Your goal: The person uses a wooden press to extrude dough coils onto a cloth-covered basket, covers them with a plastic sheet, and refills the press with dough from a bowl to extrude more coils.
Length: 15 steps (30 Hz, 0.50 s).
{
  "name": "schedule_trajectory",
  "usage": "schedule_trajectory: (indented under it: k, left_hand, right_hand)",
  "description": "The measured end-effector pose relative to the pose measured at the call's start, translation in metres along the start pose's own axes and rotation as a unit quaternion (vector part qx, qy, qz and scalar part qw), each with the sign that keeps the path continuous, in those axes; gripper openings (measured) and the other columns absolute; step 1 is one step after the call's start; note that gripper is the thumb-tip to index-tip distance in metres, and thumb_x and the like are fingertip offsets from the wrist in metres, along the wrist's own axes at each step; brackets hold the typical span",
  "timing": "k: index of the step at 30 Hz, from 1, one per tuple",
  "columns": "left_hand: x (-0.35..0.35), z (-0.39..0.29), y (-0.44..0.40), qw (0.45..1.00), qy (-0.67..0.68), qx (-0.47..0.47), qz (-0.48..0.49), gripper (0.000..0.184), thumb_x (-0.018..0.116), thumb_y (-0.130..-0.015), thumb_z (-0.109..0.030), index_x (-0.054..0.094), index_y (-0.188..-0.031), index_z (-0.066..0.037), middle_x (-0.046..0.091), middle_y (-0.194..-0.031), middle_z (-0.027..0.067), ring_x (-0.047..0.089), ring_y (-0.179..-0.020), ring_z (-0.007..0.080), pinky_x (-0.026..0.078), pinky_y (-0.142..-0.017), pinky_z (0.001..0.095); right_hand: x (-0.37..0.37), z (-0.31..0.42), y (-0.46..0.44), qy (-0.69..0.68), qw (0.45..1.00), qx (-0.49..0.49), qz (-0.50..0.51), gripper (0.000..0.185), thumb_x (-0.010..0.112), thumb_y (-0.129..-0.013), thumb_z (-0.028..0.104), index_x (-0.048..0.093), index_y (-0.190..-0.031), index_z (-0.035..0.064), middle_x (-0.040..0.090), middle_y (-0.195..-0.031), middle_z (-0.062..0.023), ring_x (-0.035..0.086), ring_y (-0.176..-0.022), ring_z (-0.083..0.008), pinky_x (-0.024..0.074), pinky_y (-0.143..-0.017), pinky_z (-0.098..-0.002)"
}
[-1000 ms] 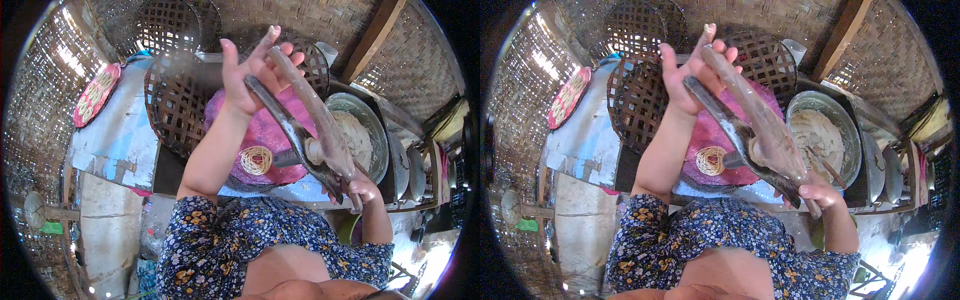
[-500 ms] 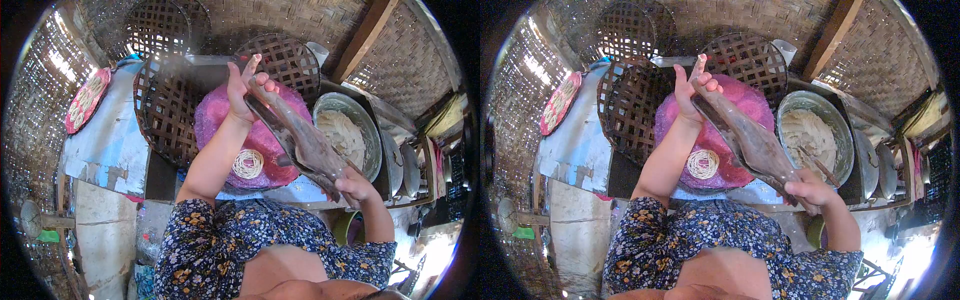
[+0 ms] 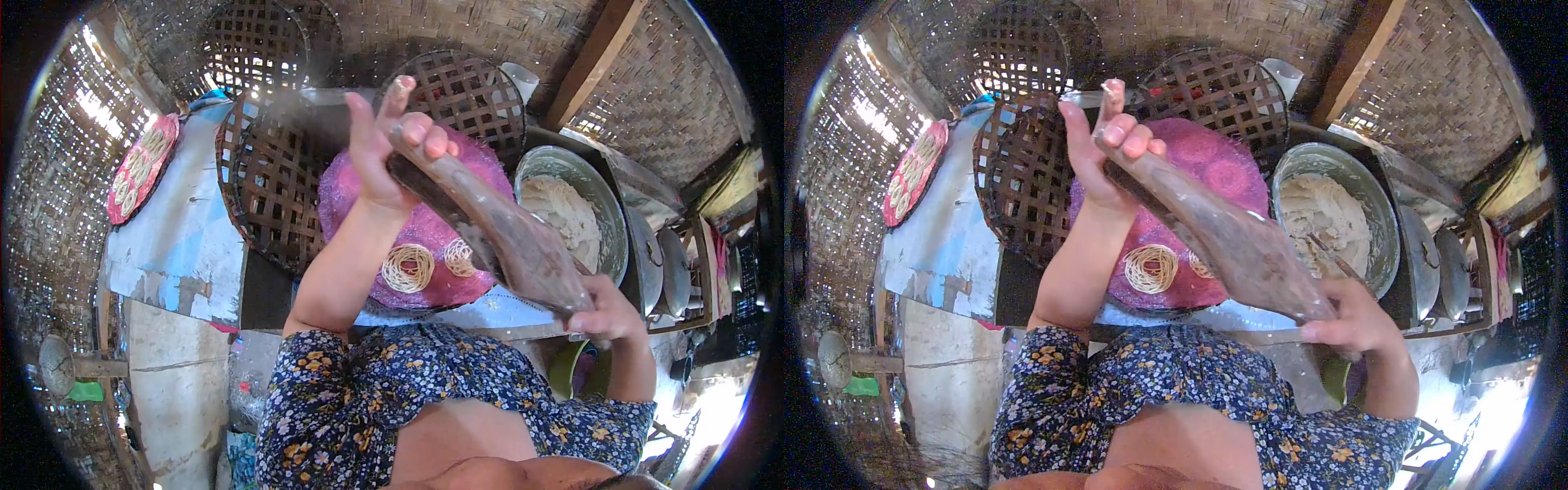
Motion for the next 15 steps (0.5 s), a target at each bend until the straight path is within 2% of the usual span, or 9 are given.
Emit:
schedule_trajectory:
  k: [2,6,7,9,11,15]
  left_hand:
    - [0.001,0.008,0.0,1.0,0.014,0.001,0.006,0.06,0.029,-0.085,-0.063,0.048,-0.117,-0.016,0.061,-0.068,0.0009,0.06,-0.068,0.0214,0.046,-0.075,0.0409]
    - [0.005,-0.004,-0.018,0.997,0.033,0.003,0.073,0.059,0.028,-0.086,-0.061,0.049,-0.116,-0.015,0.062,-0.071,0.0022,0.06,-0.071,0.0223,0.045,-0.076,0.0427]
    - [0.005,-0.01,-0.023,0.991,0.03,-0.007,0.131,0.063,0.031,-0.086,-0.06,0.046,-0.121,-0.01,0.063,-0.076,0.003,0.058,-0.074,0.021,0.042,-0.083,0.0402]
    - [0.009,-0.021,-0.025,0.991,0.009,-0.008,0.13,0.064,0.031,-0.086,-0.061,0.046,-0.121,-0.009,0.063,-0.076,0.0029,0.057,-0.074,0.0204,0.041,-0.082,0.0391]
    - [0.017,-0.027,-0.022,0.992,-0.018,-0.011,0.128,0.062,0.033,-0.086,-0.059,0.045,-0.121,-0.009,0.062,-0.076,0.0019,0.057,-0.074,0.0186,0.041,-0.083,0.0379]
    - [0.018,-0.023,-0.007,0.991,-0.033,-0.021,0.13,0.059,0.036,-0.088,-0.056,0.04,-0.125,-0.009,0.062,-0.08,0.0014,0.058,-0.078,0.0186,0.041,-0.085,0.0375]
  right_hand:
    - [-0.007,-0.001,0.007,0.022,0.999,-0.025,-0.04,0.068,0.074,-0.06,0.043,0.058,-0.104,-0.0065,0.062,-0.086,-0.0089,0.055,-0.08,-0.0145,0.0436,-0.072,-0.0282]
    - [-0.005,0.036,0.008,0.054,0.994,0.027,-0.088,0.072,0.075,-0.056,0.042,0.058,-0.107,-0.0057,0.062,-0.084,-0.0099,0.055,-0.079,-0.0135,0.0443,-0.072,-0.0279]
    - [-0.006,0.03,0.001,0.084,0.992,-0.044,-0.089,0.073,0.075,-0.057,0.04,0.056,-0.111,-0.0054,0.063,-0.088,-0.0113,0.056,-0.083,-0.0139,0.0443,-0.075,-0.0278]
    - [0.0,0.041,-0.003,0.053,0.996,-0.008,-0.073,0.072,0.075,-0.058,0.037,0.055,-0.112,-0.0058,0.063,-0.092,-0.0121,0.056,-0.086,-0.0146,0.0438,-0.078,-0.028]
    - [0.0,0.028,-0.008,0.024,0.999,-0.013,-0.035,0.07,0.076,-0.06,0.032,0.053,-0.114,-0.0064,0.062,-0.099,-0.0136,0.055,-0.091,-0.0153,0.0424,-0.082,-0.0284]
    - [0.005,0.024,-0.006,-0.002,0.998,-0.056,-0.015,0.068,0.076,-0.061,0.031,0.054,-0.113,-0.0062,0.062,-0.1,-0.0135,0.055,-0.094,-0.0157,0.0412,-0.085,-0.0284]
Point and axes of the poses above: each hand's wrist, its own y-axis away from the middle knuckle, its own x-axis out of the palm, z = x × y, the point moved 1 cm from there along -y, towards the middle knuckle
